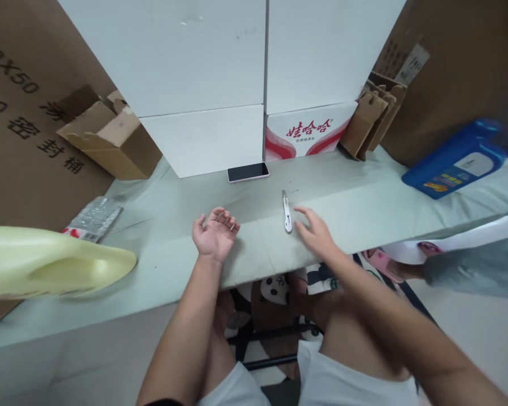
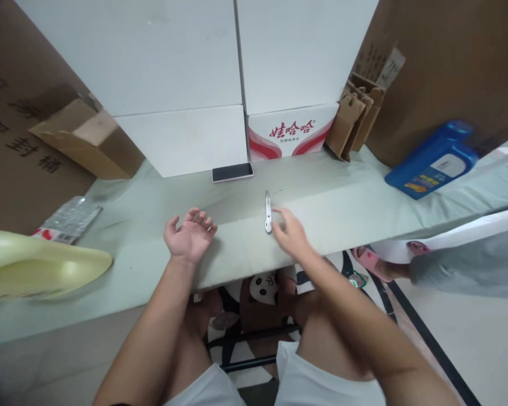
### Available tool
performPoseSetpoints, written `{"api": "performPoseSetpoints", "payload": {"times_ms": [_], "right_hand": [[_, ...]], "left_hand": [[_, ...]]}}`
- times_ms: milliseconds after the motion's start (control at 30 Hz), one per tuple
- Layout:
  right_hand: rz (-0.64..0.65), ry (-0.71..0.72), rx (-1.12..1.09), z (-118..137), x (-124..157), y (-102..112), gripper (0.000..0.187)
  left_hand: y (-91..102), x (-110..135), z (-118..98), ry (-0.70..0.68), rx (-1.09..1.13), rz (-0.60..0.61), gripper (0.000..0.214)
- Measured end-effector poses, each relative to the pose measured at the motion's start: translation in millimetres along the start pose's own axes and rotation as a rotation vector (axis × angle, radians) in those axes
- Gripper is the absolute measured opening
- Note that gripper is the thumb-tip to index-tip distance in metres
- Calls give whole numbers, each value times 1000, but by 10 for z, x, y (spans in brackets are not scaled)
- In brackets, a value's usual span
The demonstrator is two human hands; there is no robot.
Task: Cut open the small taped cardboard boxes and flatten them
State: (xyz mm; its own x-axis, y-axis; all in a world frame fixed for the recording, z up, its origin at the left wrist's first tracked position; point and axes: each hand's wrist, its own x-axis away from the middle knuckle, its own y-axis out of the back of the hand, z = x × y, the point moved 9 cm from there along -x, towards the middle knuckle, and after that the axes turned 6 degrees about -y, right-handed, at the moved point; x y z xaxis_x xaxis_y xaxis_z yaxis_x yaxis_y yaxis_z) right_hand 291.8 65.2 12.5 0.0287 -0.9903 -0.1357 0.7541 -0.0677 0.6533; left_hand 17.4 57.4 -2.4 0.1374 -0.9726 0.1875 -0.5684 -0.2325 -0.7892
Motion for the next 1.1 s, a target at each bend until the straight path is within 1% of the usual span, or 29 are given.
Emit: {"api": "performPoseSetpoints", "payload": {"times_ms": [67, 133, 167, 233, 367, 467, 533, 667, 800, 900, 967, 1033, 1100], "right_hand": [[12, 34, 146, 149, 163, -293, 45], [49, 34, 313, 215, 243, -514, 48], [72, 32, 378, 226, 259, -586, 48], [104, 32, 450, 229, 261, -652, 48], [113, 21, 486, 209, 236, -625, 47], [124, 26, 486, 211, 240, -626, 48], [123, 32, 469, 219, 244, -630, 48], [110, 32, 440, 222, 235, -622, 47], [120, 41, 429, 221, 230, -623, 47], [119, 45, 423, 216, 238, -621, 48], [125, 43, 423, 205, 245, -631, 48], [122, 44, 422, 200, 248, -636, 48], [107, 45, 418, 200, 249, -630, 46]], "left_hand": [[56, 23, -36, -8, -10, -24, 33], [142, 33, -88, -22, -33, -61, 31], [192, 30, -114, -28, -53, -83, 30], [298, 10, -155, -29, -110, -136, 28], [468, -60, -165, 7, -296, -234, 18], [506, -83, -135, 14, -398, -246, 10], [506, -72, -114, 7, -460, -242, 9], [456, -46, -98, -19, -597, -209, 20], [407, -38, -136, -70, -688, -181, 31], [442, -17, -245, -135, -744, -201, 34], [485, -22, -378, -200, -782, -230, 33], [524, -78, -545, -263, -832, -267, 31], [532, -208, -733, -318, -899, -304, 30]]}}
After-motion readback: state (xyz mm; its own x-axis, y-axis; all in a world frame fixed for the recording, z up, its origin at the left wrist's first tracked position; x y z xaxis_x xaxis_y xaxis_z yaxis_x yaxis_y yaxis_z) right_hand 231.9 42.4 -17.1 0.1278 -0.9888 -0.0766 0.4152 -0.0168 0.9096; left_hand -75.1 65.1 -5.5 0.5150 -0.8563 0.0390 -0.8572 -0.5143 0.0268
